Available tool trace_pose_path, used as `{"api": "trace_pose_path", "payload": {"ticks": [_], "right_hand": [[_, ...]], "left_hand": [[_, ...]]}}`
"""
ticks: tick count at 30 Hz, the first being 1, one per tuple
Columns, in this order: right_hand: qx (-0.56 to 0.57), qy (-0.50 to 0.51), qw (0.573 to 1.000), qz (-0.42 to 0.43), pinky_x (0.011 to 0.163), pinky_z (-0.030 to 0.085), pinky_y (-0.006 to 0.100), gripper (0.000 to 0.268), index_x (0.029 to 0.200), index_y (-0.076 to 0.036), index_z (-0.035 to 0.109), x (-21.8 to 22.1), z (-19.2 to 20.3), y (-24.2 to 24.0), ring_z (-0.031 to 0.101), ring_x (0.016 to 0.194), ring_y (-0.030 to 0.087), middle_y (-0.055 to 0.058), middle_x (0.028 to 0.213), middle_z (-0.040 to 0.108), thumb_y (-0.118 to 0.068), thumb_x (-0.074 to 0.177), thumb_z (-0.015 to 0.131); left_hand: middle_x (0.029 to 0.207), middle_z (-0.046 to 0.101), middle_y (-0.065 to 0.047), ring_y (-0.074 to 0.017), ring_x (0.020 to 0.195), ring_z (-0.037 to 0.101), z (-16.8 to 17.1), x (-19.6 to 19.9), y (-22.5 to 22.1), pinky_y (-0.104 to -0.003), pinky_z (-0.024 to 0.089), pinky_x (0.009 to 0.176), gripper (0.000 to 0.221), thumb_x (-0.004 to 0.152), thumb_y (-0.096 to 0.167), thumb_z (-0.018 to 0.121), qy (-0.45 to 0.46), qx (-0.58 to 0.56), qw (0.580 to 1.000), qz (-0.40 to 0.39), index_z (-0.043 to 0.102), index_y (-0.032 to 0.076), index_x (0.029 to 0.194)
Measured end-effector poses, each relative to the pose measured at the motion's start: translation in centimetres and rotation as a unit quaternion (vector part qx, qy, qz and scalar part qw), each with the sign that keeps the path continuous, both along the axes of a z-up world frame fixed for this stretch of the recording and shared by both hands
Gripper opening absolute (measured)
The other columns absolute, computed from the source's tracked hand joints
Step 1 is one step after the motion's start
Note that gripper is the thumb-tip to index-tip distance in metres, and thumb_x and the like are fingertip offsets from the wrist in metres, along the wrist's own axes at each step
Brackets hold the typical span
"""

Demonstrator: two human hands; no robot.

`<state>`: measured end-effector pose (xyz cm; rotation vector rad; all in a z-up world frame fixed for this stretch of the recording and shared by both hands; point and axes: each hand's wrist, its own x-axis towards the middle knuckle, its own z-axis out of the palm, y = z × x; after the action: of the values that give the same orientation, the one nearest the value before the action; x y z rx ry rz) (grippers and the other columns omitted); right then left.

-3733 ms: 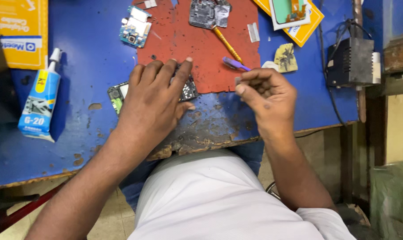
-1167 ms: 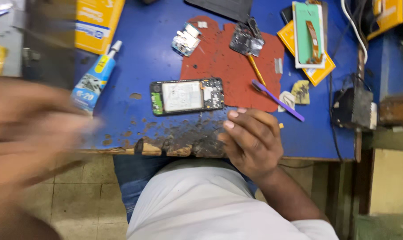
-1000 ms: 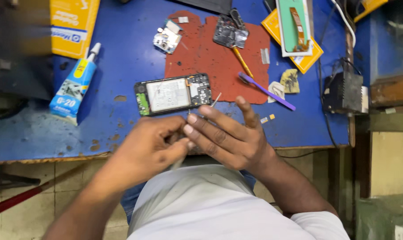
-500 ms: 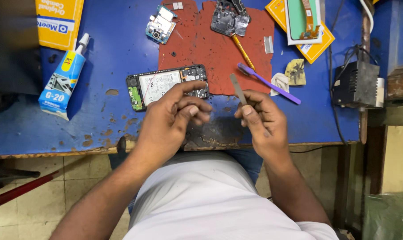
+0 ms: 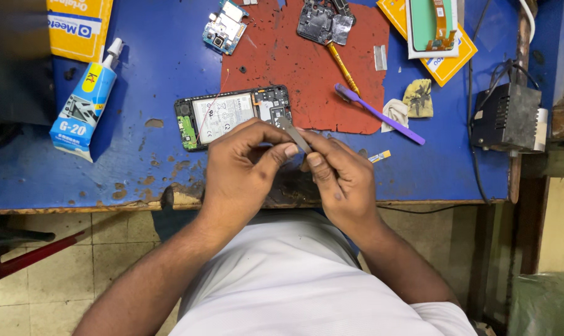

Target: The person disassembles and cleans internal mobile phone components. They remove adhesive strips from the frame, brush the internal surface with a purple brush, and use tweezers and a probe to re-seat the motherboard and connect internal ribbon cables.

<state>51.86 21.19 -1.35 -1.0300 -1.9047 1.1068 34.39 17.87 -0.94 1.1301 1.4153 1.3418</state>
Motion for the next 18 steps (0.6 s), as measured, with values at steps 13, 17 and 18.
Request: {"api": "trace_pose_path", "payload": {"ticks": [13,17,18], "right_hand": [[0.164,-0.104,0.978,-0.077,0.072,0.052,0.034,0.017,0.117,-0.001,0.068,0.7,-1.2,-1.7,0.064,0.076,0.025,0.013,0.089,0.065,-0.002,0.101,0.060],[0.200,-0.129,0.965,-0.112,0.068,0.050,0.035,0.013,0.113,0.000,0.068,2.0,-1.7,-2.1,0.062,0.070,0.027,0.015,0.083,0.062,-0.008,0.104,0.063],[0.212,-0.131,0.963,-0.106,0.071,0.051,0.034,0.014,0.114,0.000,0.067,2.3,-1.7,-2.1,0.064,0.073,0.025,0.015,0.085,0.063,-0.012,0.108,0.062]], "left_hand": [[0.086,0.068,-0.009,-0.0206,0.079,0.070,0.0,2.3,-0.6,-0.032,0.055,0.072,0.011,0.085,-0.008,0.069,0.042,0.141,0.988,0.043,0.067,0.002,0.089],[0.085,0.065,-0.011,-0.0279,0.078,0.068,0.2,3.6,-0.4,-0.038,0.054,0.069,0.012,0.084,-0.007,0.069,0.043,0.160,0.986,0.024,0.061,0.002,0.086],[0.084,0.065,-0.011,-0.0296,0.077,0.067,0.1,3.8,-0.2,-0.040,0.053,0.068,0.013,0.083,-0.006,0.070,0.048,0.164,0.985,0.021,0.059,0.002,0.084]]}}
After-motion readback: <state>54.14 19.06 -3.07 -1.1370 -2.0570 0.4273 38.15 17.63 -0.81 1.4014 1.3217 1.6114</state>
